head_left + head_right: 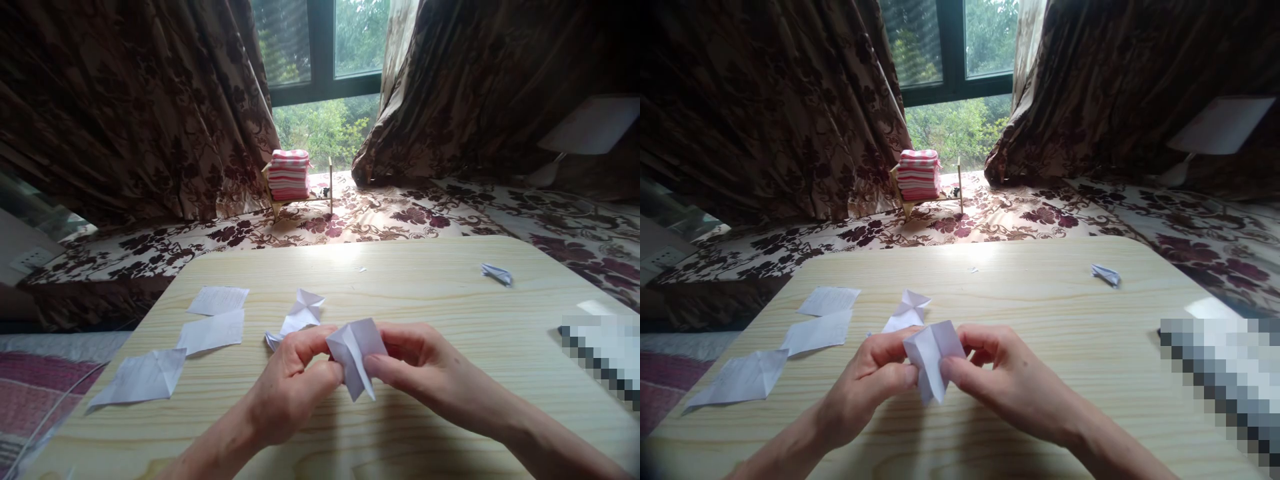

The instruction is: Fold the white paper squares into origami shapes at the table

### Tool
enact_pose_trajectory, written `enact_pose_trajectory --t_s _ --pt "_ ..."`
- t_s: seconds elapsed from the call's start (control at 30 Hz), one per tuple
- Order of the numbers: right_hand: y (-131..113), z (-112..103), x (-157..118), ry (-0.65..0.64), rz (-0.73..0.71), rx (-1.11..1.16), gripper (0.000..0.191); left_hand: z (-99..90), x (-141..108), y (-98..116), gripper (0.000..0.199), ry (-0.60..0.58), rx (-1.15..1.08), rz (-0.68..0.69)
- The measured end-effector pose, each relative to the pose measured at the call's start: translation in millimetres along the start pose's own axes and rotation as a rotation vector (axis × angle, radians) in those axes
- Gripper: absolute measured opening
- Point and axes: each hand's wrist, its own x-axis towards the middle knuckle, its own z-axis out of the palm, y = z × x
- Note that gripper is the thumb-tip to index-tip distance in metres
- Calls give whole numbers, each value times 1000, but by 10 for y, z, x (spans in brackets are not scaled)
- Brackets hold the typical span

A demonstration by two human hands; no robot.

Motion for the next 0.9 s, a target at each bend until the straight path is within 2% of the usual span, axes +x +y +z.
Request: enact_pose_trajectory --t_s 0.03,0.1,0.17,0.23,0.3,0.37,0.57,0.7,0.8,0.9 --pt "19 9 6 22 8 -5 18 6 6 -26 16 70 65 0" --pt "68 17 22 109 31 -27 25 18 15 -73 12 284 228 32" --pt "116 13 39 214 54 -56 34 35 14 -95 6 499 416 184" --pt "146 6 57 281 59 -54 40 57 5 -91 7 563 552 389" --pt "156 4 72 313 53 -34 42 85 -4 -75 9 526 601 497" --pt "155 11 81 328 42 -24 42 112 -3 -69 11 485 600 500" --pt "137 57 78 287 -6 28 30 154 39 -108 14 463 524 399" --pt "122 73 69 281 -26 39 24 166 52 -111 7 432 462 291" --pt "129 71 56 290 -31 -26 28 158 51 -95 9 384 392 214" --pt "150 51 50 336 -14 -110 37 108 52 -67 8 392 264 160"
